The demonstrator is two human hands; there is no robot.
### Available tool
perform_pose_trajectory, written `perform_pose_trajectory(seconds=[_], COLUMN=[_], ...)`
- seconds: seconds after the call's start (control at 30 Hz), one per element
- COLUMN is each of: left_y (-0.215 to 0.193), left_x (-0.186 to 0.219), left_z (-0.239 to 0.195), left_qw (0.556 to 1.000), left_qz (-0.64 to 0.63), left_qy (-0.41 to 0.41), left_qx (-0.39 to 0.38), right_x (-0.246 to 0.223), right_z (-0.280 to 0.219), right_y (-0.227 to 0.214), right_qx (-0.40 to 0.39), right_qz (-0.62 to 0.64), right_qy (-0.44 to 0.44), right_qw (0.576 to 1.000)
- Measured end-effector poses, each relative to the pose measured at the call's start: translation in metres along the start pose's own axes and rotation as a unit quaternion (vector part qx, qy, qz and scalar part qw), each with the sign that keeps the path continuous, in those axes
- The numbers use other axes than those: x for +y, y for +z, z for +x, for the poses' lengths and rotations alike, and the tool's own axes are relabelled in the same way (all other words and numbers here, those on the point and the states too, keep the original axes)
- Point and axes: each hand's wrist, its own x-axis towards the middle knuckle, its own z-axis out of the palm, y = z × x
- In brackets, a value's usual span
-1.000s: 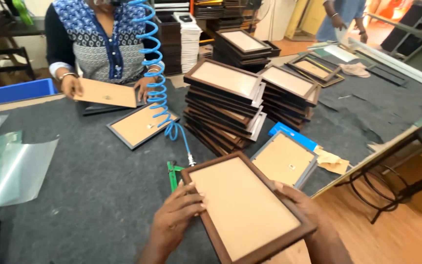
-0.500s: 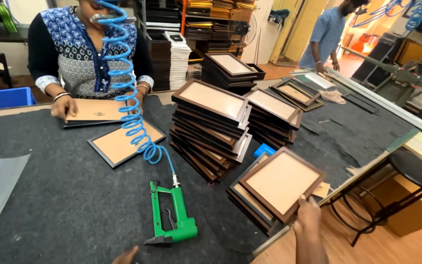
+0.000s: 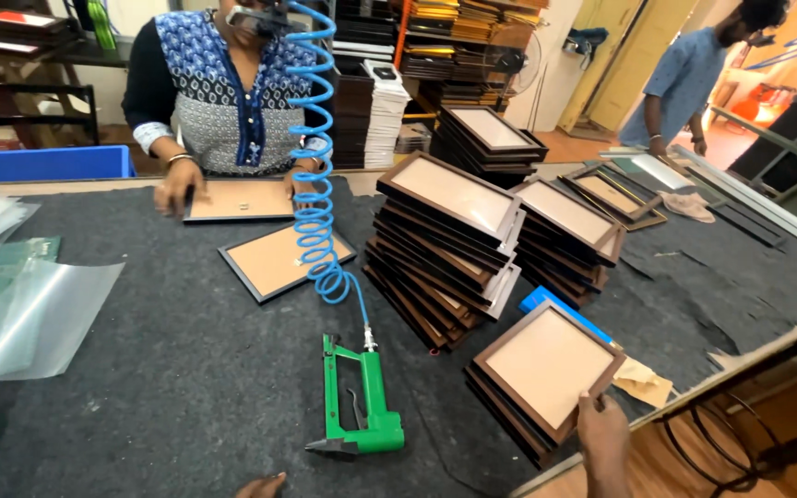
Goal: The person uses a pneumatic staple gun to attach backing boards to picture frames. They repeatedly pick up frames, align the backing, and staple the edges before stacking the finished units.
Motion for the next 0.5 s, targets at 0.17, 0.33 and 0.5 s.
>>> perform_pose_trajectory(seconds=[0.17,0.33,0.5], left_y=[0.03,-0.035,-0.11], left_x=[-0.012,0.057,0.144], left_z=[0.022,0.029,0.059], left_qw=[0.996,0.999,0.994], left_qz=[0.073,-0.007,-0.058], left_qy=[0.024,-0.054,-0.03], left_qx=[0.034,-0.002,0.091], right_x=[0.008,0.033,0.023], right_z=[0.007,0.006,-0.058], right_y=[-0.012,0.021,0.128], right_qx=[-0.005,0.047,-0.109], right_qz=[-0.398,-0.351,-0.158], right_qy=[-0.125,-0.26,-0.293], right_qw=[0.909,0.898,0.937])
